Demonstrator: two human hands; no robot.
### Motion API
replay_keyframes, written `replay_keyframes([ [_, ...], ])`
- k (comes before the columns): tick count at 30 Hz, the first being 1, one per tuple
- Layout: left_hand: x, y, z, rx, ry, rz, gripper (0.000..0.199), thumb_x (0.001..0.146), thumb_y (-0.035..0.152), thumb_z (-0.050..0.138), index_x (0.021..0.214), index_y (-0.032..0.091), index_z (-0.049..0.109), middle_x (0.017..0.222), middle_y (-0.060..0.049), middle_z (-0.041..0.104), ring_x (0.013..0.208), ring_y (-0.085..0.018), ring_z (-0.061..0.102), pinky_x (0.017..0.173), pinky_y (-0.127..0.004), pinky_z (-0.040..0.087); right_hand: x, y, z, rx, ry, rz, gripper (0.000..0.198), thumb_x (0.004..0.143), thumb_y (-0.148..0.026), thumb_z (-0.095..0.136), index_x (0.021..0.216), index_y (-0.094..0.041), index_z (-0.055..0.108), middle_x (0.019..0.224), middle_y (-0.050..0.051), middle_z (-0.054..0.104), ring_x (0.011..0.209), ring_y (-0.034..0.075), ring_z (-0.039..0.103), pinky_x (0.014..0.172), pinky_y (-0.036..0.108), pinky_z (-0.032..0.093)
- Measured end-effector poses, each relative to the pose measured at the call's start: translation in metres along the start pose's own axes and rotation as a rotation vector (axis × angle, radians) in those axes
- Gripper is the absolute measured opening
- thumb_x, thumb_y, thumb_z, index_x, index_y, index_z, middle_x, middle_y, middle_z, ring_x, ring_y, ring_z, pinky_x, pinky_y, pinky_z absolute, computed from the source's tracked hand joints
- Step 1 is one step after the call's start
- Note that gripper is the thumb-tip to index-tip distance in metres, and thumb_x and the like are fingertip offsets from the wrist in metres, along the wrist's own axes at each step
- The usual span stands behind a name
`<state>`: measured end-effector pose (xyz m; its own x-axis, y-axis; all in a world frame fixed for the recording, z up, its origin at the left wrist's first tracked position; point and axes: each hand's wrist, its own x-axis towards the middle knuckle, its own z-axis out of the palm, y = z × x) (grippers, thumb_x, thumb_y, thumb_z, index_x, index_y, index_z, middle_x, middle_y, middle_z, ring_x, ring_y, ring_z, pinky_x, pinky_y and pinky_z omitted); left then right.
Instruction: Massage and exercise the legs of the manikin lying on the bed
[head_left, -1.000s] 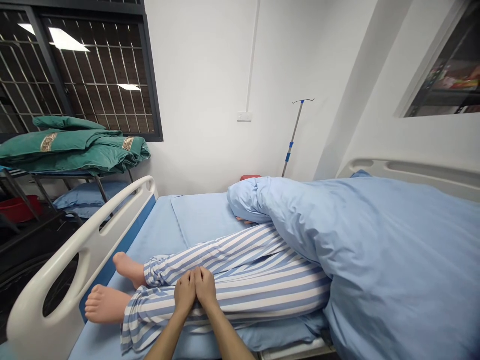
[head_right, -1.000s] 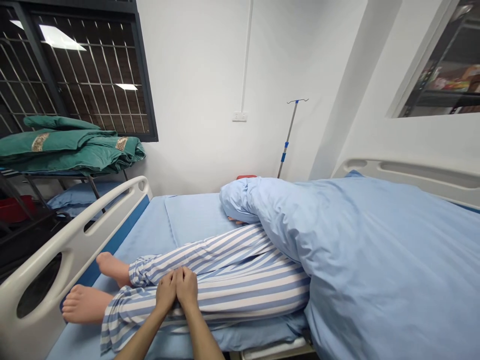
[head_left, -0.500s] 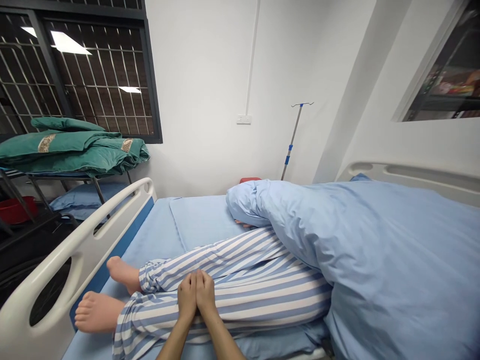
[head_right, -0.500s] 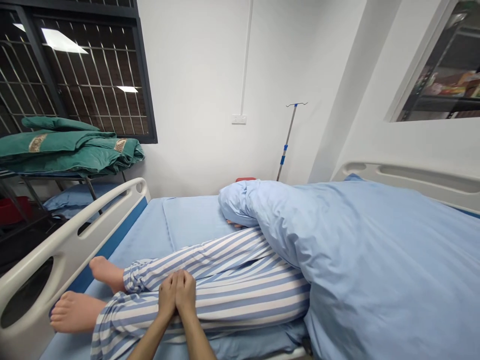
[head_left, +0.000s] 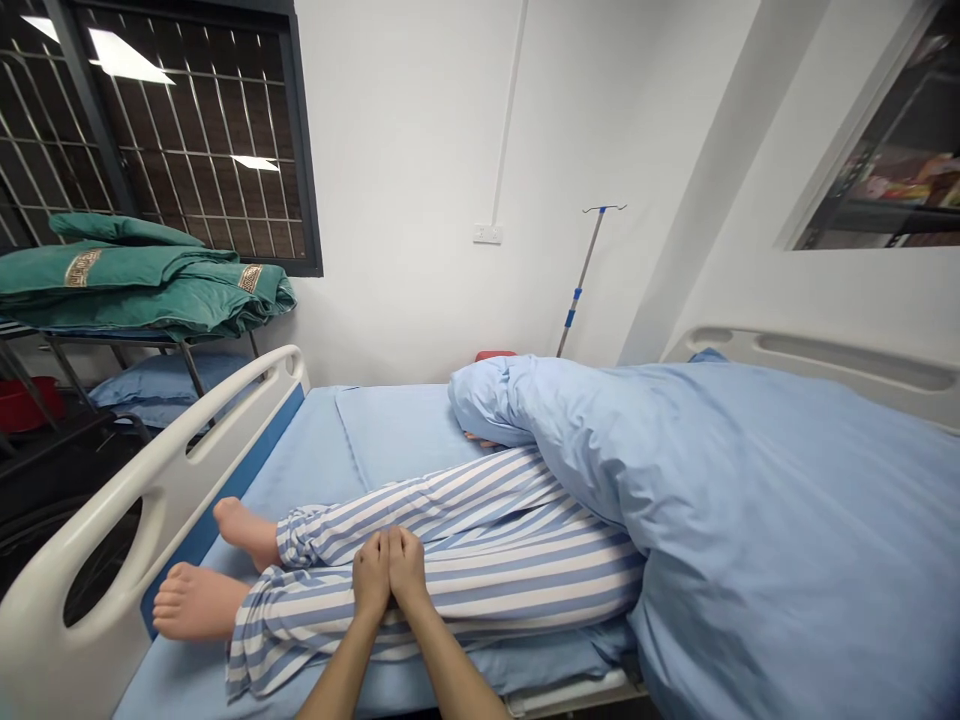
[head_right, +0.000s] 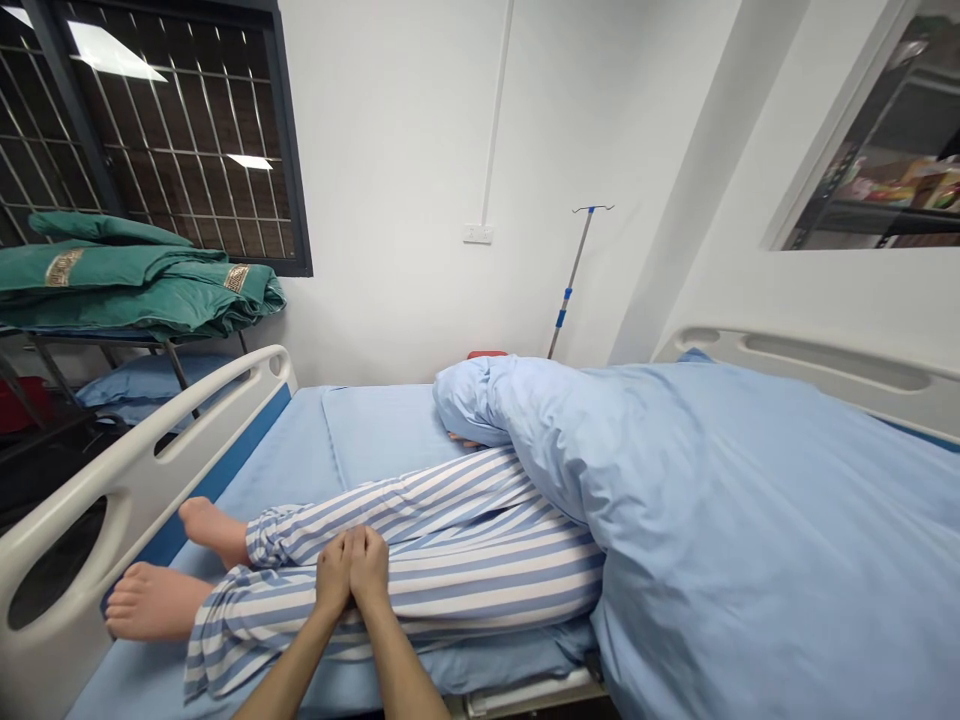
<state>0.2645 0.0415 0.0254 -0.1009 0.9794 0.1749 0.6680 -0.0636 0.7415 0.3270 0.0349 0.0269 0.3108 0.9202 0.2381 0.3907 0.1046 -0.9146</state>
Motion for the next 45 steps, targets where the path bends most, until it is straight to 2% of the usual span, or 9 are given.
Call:
replay_keyframes([
  [3,-0.001,0.002,-0.001,0.056,-0.029,0.031,0.031,0.086,0.031,0.030,0.075,0.019,0.057,0.080,-0.007,0.065,0.079,-0.017,0.059,0.070,-0.026,0.038,0.004,-0.005,-0.010,-0.057,0.001,-0.017,0.042,0.087,-0.031,0.030,0.055,-0.017,0.054,0.055,0.003,0.057,0.054,0.013,0.049,0.051,0.023,0.033],
  [9,-0.006,0.011,-0.004,0.165,-0.120,-0.017,0.031,0.086,0.032,0.032,0.081,0.020,0.059,0.088,-0.007,0.066,0.085,-0.019,0.057,0.069,-0.025,0.035,0.011,-0.020,-0.037,-0.317,-0.051,-0.063,0.036,0.083,-0.028,0.035,0.055,-0.018,0.054,0.058,0.005,0.060,0.053,0.014,0.049,0.051,0.025,0.023],
  [24,-0.013,0.018,0.002,0.443,-0.114,0.056,0.033,0.087,0.034,0.030,0.081,0.020,0.060,0.087,-0.007,0.066,0.081,-0.020,0.057,0.064,-0.026,0.031,0.002,0.009,-0.039,-0.102,0.018,-0.063,0.039,0.086,-0.035,0.031,0.055,-0.019,0.049,0.053,0.001,0.054,0.051,0.012,0.043,0.051,0.023,0.025],
  [29,-0.010,0.016,0.003,0.321,-0.135,0.015,0.033,0.084,0.038,0.032,0.080,0.021,0.060,0.088,-0.007,0.066,0.082,-0.021,0.056,0.064,-0.027,0.033,0.002,0.008,-0.039,-0.076,0.041,-0.044,0.037,0.085,-0.034,0.033,0.054,-0.019,0.046,0.052,0.000,0.052,0.051,0.012,0.042,0.051,0.023,0.025],
  [31,-0.005,0.019,0.004,0.172,-0.135,0.010,0.034,0.083,0.038,0.032,0.071,0.020,0.058,0.081,-0.006,0.065,0.077,-0.019,0.056,0.064,-0.027,0.035,0.002,0.009,-0.039,-0.051,0.053,-0.042,0.037,0.085,-0.034,0.033,0.054,-0.019,0.046,0.052,0.000,0.052,0.051,0.012,0.043,0.051,0.023,0.025],
  [34,0.005,0.032,0.007,-0.141,-0.019,-0.082,0.038,0.083,0.037,0.027,0.054,0.019,0.046,0.058,-0.002,0.056,0.060,-0.014,0.051,0.059,-0.025,0.036,0.004,0.010,-0.040,-0.003,0.075,-0.036,0.038,0.085,-0.036,0.032,0.053,-0.019,0.044,0.051,0.000,0.050,0.052,0.012,0.042,0.051,0.022,0.026],
  [39,0.009,0.057,0.013,-0.540,0.092,-0.257,0.039,0.081,0.043,0.026,0.049,0.022,0.032,0.042,0.004,0.038,0.044,-0.011,0.040,0.050,-0.024,0.036,0.007,0.012,-0.044,0.100,0.070,-0.020,0.040,0.085,-0.041,0.032,0.054,-0.018,0.044,0.052,0.000,0.049,0.053,0.012,0.043,0.051,0.022,0.028],
  [42,0.001,0.054,0.020,-0.479,0.091,-0.216,0.041,0.080,0.047,0.028,0.051,0.021,0.041,0.046,0.001,0.048,0.049,-0.014,0.047,0.053,-0.026,0.039,0.007,0.013,-0.044,0.172,0.074,-0.012,0.037,0.084,-0.040,0.036,0.055,-0.018,0.046,0.054,0.000,0.052,0.054,0.013,0.044,0.053,0.023,0.030],
  [45,-0.008,0.039,0.029,-0.286,0.077,-0.048,0.040,0.079,0.047,0.032,0.069,0.019,0.059,0.067,-0.006,0.064,0.070,-0.019,0.059,0.067,-0.030,0.044,0.006,0.014,-0.044,0.225,0.094,-0.001,0.035,0.082,-0.039,0.039,0.055,-0.018,0.045,0.052,0.000,0.050,0.052,0.012,0.042,0.052,0.023,0.031],
])
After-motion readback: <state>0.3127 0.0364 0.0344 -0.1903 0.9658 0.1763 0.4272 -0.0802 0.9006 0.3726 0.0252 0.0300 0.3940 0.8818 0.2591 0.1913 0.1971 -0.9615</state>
